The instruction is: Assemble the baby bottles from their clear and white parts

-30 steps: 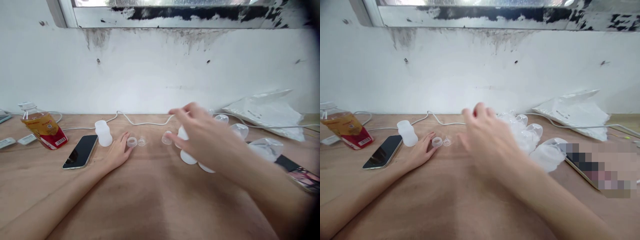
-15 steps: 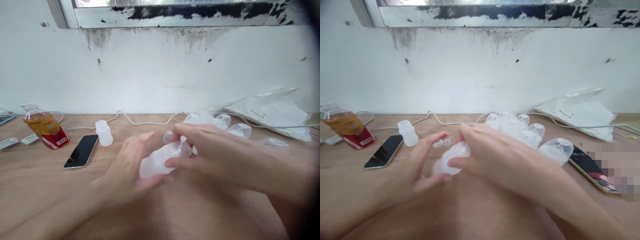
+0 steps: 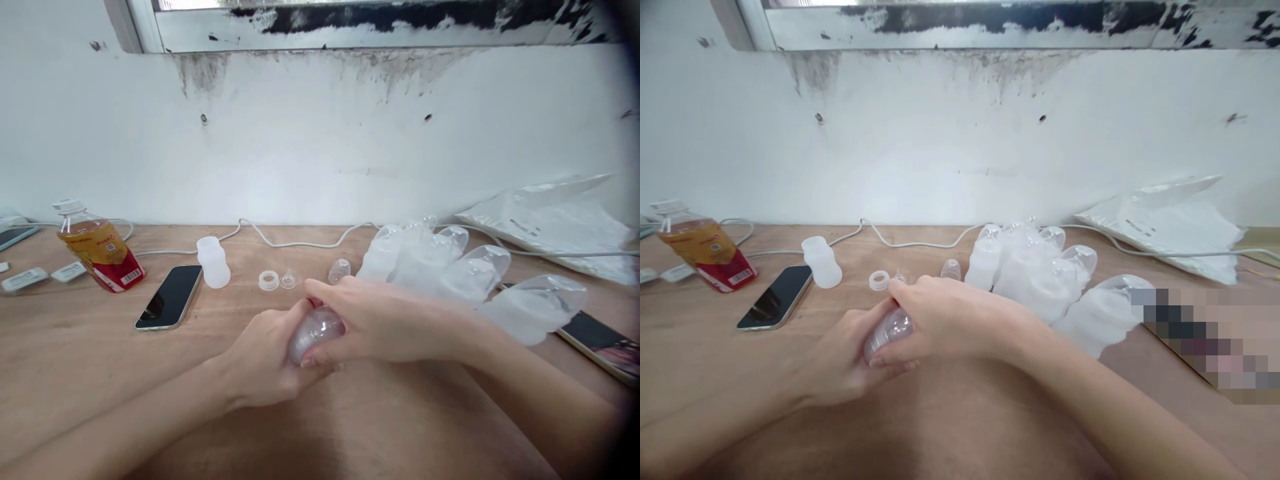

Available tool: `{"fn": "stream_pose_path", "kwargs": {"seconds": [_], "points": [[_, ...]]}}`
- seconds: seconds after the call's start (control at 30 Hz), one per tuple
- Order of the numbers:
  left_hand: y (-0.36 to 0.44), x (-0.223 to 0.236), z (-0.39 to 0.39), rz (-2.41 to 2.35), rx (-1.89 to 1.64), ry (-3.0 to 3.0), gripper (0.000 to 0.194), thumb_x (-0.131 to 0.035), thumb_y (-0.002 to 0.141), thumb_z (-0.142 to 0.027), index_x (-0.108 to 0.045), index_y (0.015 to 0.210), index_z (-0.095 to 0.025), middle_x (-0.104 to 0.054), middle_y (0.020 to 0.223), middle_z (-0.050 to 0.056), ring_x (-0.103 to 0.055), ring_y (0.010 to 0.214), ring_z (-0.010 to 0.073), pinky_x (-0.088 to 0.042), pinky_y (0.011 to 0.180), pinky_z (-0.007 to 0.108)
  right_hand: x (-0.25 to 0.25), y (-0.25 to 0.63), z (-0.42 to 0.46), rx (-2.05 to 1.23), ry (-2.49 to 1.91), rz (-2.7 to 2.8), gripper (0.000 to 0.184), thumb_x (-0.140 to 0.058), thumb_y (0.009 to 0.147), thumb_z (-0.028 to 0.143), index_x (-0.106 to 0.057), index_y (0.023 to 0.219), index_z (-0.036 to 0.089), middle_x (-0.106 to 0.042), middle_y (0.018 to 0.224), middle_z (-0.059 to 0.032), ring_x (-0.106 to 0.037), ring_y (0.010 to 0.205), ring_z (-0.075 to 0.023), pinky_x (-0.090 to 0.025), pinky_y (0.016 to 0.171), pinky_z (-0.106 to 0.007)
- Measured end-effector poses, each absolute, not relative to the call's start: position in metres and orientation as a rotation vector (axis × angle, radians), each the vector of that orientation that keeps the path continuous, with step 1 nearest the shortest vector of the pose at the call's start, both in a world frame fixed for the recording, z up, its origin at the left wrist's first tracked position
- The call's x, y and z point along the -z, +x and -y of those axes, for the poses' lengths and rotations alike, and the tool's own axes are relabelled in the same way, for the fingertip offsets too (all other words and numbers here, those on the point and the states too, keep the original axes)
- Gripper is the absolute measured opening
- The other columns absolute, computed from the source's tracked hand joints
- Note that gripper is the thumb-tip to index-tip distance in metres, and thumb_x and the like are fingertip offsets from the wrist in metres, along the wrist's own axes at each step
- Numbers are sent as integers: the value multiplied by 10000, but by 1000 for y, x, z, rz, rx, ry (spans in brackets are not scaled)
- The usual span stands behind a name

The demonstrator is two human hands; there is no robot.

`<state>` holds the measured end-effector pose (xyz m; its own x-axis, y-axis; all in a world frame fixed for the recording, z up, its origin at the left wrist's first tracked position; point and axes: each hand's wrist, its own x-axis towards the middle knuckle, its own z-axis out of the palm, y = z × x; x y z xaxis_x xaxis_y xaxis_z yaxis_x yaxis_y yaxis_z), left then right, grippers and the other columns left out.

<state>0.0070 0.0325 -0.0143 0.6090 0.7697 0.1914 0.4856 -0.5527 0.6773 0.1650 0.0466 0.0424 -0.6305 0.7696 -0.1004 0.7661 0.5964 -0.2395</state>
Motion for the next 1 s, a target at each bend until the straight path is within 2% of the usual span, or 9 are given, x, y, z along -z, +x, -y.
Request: {"fn": "stream_pose_path", "kwargs": {"seconds": [0.1,0.2,0.3,0.43,0.57,0.73,0.83,1.0], "points": [[5,15,-37,-1046,-629,2217,406,-558,760,-396,-413,1107,-242,-599,711,-38,-534,558,138,-383,515,231,-48,175,-57,-366,-1243,2811,334,-591,675,500,-525,842,218,-527,595,24,-476,483,-114,-285,390,-199],[3,21,-45,-1247,-773,2197,498,-587,716,-465,-402,1119,-238,-588,692,-33,-530,586,154,-397,553,256,-52,195,-74,-253,-1234,2707,306,-603,704,419,-511,944,253,-563,701,29,-512,562,-118,-361,482,-204],[-1,28,-52,-1319,-968,2148,410,-578,730,-425,-436,1051,-215,-568,678,-32,-526,605,148,-405,584,262,-46,211,-95,120,-1454,2465,329,-586,743,259,-488,1057,278,-536,917,-21,-540,678,-143,-406,599,-251],[-3,32,-56,-1236,-1089,2118,310,-566,742,-385,-467,965,-195,-552,676,-32,-515,589,126,-397,578,241,-22,204,-115,333,-1589,2422,373,-537,748,99,-471,1103,194,-466,1018,-99,-544,796,-191,-426,672,-285],[-4,32,-54,-1158,-1067,2150,306,-574,738,-371,-471,963,-192,-545,676,-36,-501,564,112,-386,562,227,0,185,-124,361,-1687,2376,411,-481,785,104,-387,1184,136,-436,1072,-153,-541,907,-246,-433,713,-321],[-5,35,-57,-1162,-1110,2059,288,-569,738,-377,-485,931,-180,-516,674,-31,-493,578,116,-374,577,232,17,175,-122,263,-1824,2379,362,-458,802,120,-399,1158,86,-482,1010,-187,-611,734,-252,-439,591,-321],[-5,37,-58,-1149,-1117,2020,288,-560,742,-385,-484,929,-179,-513,687,-26,-491,569,116,-369,572,235,21,173,-122,211,-1840,2382,372,-474,806,148,-398,1165,85,-483,1023,-199,-616,739,-262,-439,602,-329],[-4,37,-58,-1151,-1113,2025,286,-572,732,-380,-486,917,-179,-515,689,-28,-492,580,117,-366,588,236,10,182,-132,113,-1712,2387,420,-511,810,269,-374,1199,188,-492,1055,-114,-579,873,-210,-437,728,-290]]}}
